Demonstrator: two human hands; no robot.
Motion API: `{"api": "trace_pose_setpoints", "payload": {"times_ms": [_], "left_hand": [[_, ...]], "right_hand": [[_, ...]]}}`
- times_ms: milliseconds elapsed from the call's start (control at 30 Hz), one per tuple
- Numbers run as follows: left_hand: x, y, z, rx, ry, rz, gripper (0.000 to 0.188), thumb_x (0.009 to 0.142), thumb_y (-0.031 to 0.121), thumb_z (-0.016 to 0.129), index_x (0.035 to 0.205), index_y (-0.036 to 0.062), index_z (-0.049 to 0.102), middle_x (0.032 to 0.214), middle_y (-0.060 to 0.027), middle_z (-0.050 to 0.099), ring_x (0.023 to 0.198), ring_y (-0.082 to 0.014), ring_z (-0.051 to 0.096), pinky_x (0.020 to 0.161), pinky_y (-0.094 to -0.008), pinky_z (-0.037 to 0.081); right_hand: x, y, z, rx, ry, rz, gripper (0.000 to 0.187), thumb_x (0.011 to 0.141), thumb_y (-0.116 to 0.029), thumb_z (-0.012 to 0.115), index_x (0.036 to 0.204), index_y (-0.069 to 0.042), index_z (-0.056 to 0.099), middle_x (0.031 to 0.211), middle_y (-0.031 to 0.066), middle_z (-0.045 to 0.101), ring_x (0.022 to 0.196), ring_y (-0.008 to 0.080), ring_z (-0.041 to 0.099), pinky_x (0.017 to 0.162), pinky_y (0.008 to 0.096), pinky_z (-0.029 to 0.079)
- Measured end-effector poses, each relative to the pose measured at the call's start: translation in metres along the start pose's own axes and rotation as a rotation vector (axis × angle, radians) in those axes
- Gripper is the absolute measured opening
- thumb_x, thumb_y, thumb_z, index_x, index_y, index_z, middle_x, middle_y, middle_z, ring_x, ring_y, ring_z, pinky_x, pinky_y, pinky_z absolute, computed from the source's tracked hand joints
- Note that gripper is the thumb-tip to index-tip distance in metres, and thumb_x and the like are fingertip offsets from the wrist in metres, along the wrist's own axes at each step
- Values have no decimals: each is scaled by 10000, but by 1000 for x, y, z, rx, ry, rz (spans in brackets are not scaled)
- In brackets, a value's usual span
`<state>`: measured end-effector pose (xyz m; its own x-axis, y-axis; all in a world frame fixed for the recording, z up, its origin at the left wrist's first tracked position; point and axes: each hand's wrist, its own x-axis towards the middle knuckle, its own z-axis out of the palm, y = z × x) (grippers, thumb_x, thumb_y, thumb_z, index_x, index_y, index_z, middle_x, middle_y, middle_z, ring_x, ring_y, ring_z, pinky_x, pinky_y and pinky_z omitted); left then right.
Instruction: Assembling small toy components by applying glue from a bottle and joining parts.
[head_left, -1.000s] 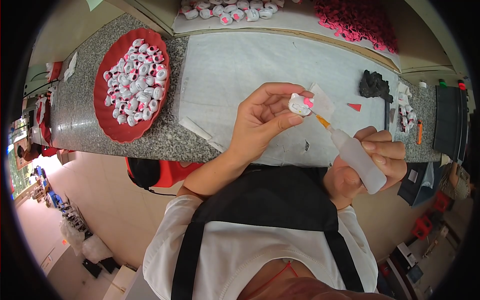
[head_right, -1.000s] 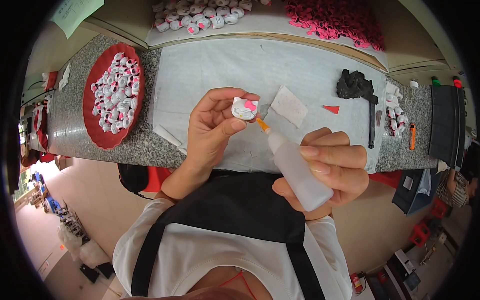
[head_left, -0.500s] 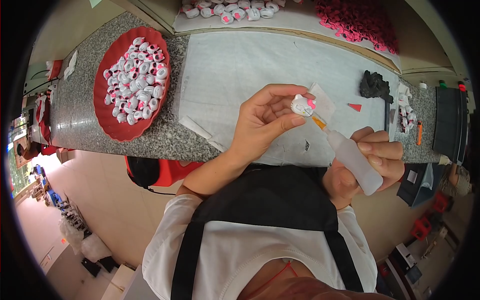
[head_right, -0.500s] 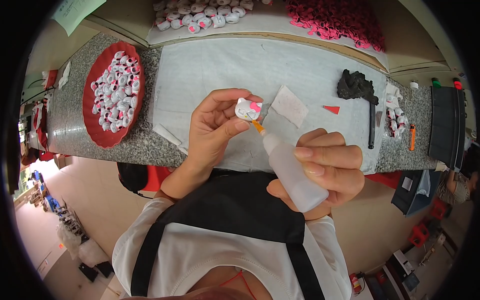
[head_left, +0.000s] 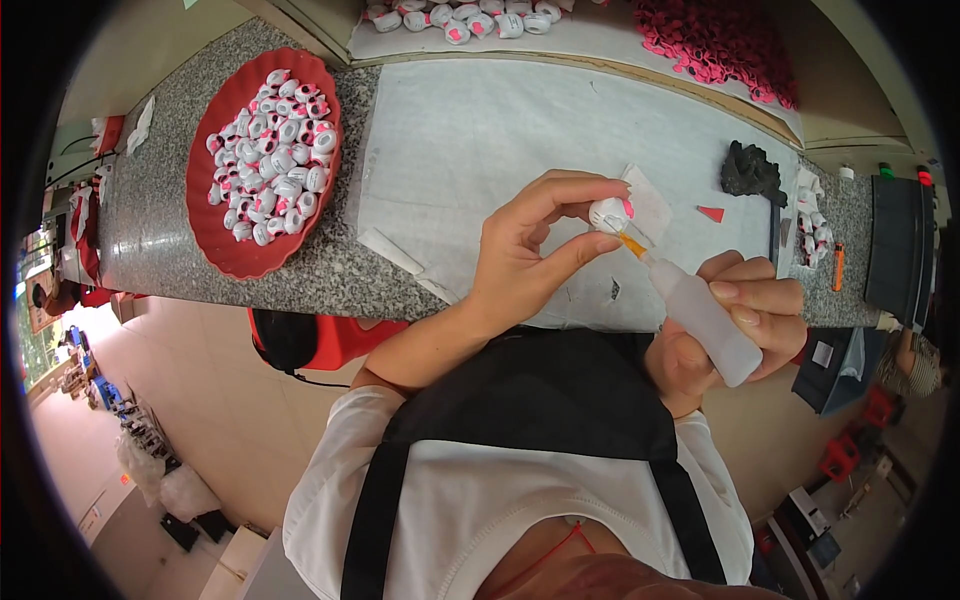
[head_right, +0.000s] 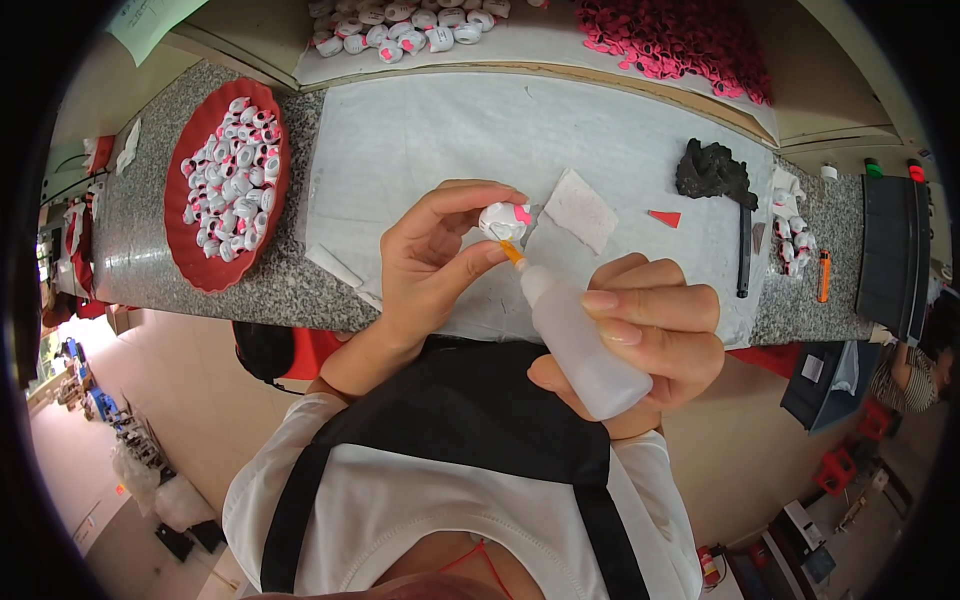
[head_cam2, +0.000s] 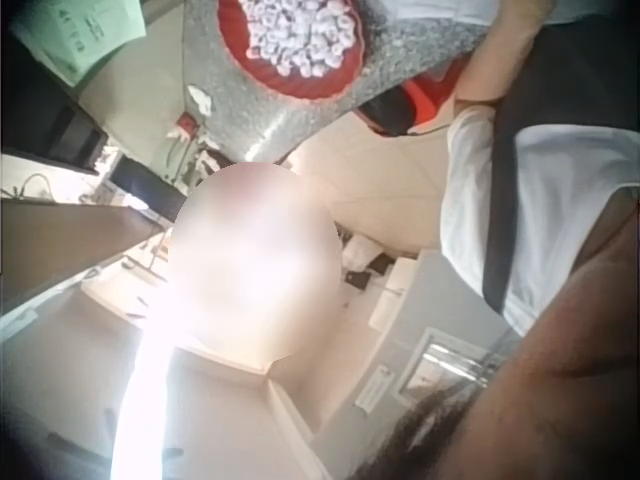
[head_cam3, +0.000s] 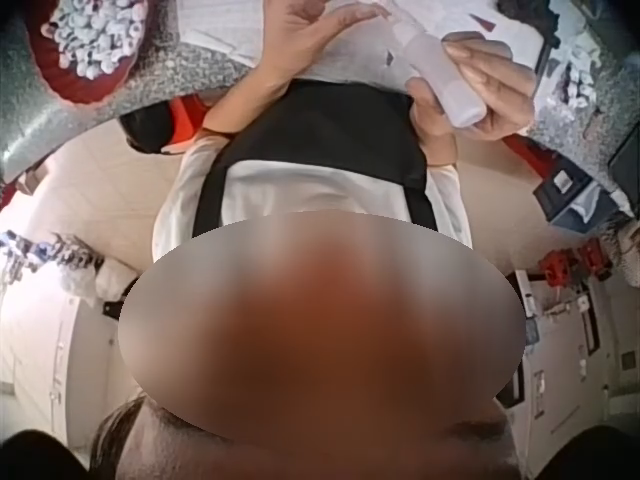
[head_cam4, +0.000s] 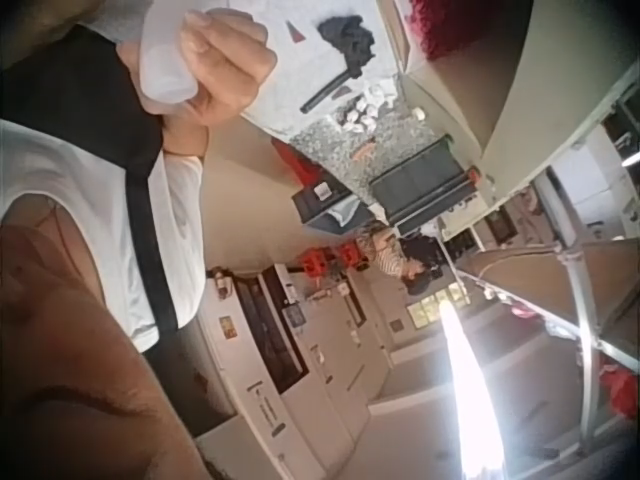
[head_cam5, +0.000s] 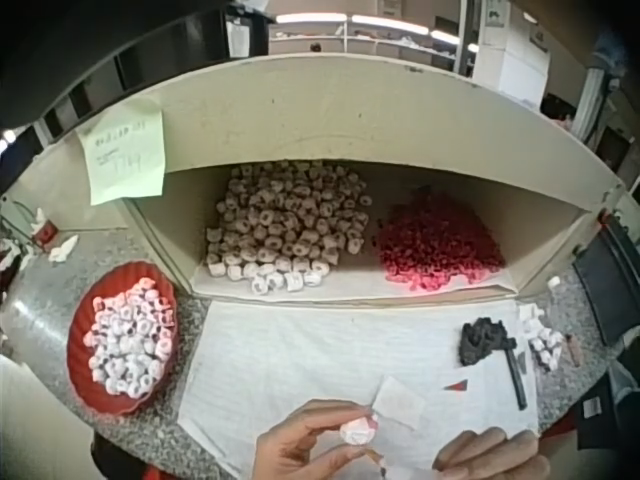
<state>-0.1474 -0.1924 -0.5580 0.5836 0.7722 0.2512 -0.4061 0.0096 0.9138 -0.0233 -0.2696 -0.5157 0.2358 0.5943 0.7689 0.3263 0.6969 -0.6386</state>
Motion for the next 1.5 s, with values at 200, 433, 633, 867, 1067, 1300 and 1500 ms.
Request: {"api": "trace_pose_setpoints", "payload": {"times_ms": [200, 433, 633, 867, 1067, 1300, 1500], "left_hand": [[1, 0, 1, -7, 34, 20, 320, 677, -40, 565, 988, 3, 501, 970, -87, 498, 861, -141, 480, 750, -253, 392], [1, 1, 2, -72, 44, -15, 310, 691, -38, 554, 993, -9, 486, 979, -93, 498, 881, -149, 483, 772, -264, 391], [2, 7, 0, -213, 101, -67, 332, 692, -53, 551, 1006, -27, 449, 983, -116, 497, 894, -158, 487, 790, -272, 387], [0, 3, -4, -279, 121, -29, 336, 694, -52, 551, 1009, -21, 439, 980, -118, 498, 893, -157, 489, 774, -264, 398], [2, 5, -2, -258, 152, -19, 332, 697, -46, 553, 1008, -16, 442, 973, -110, 501, 868, -144, 494, 751, -250, 406], [-1, 4, -7, -274, 141, -12, 329, 702, -37, 546, 1011, -9, 437, 981, -113, 498, 891, -149, 487, 773, -263, 396], [2, 7, -6, -305, 152, -80, 317, 710, -27, 536, 1008, -6, 430, 978, -124, 495, 901, -163, 492, 788, -308, 422]], "right_hand": [[2, -1, -4, 17, -21, -17, 480, 539, -61, 721, 910, -46, 416, 840, 105, 446, 565, 158, 412, 454, 233, 355], [-1, 1, -1, -14, 75, -30, 472, 546, -70, 714, 901, -39, 404, 825, 117, 444, 548, 155, 409, 440, 231, 365], [3, 9, -21, -119, 361, 94, 335, 619, -39, 622, 847, -38, 376, 810, 135, 468, 571, 162, 474, 472, 257, 433], [41, 74, -46, -61, 19, 715, 240, 705, -20, 516, 925, -14, 419, 831, 85, 494, 722, 154, 509, 590, 263, 435], [60, 153, -49, -899, -300, 371, 202, 697, -74, 541, 881, -4, 495, 788, 100, 509, 682, 213, 520, 604, 325, 415], [52, 143, -43, -1001, -459, 287, 171, 669, -85, 571, 820, -13, 535, 804, 106, 497, 705, 277, 504, 619, 323, 397], [47, 137, -51, -992, -455, 228, 168, 657, -48, 588, 810, -9, 528, 770, 98, 505, 683, 238, 506, 612, 290, 395]]}}
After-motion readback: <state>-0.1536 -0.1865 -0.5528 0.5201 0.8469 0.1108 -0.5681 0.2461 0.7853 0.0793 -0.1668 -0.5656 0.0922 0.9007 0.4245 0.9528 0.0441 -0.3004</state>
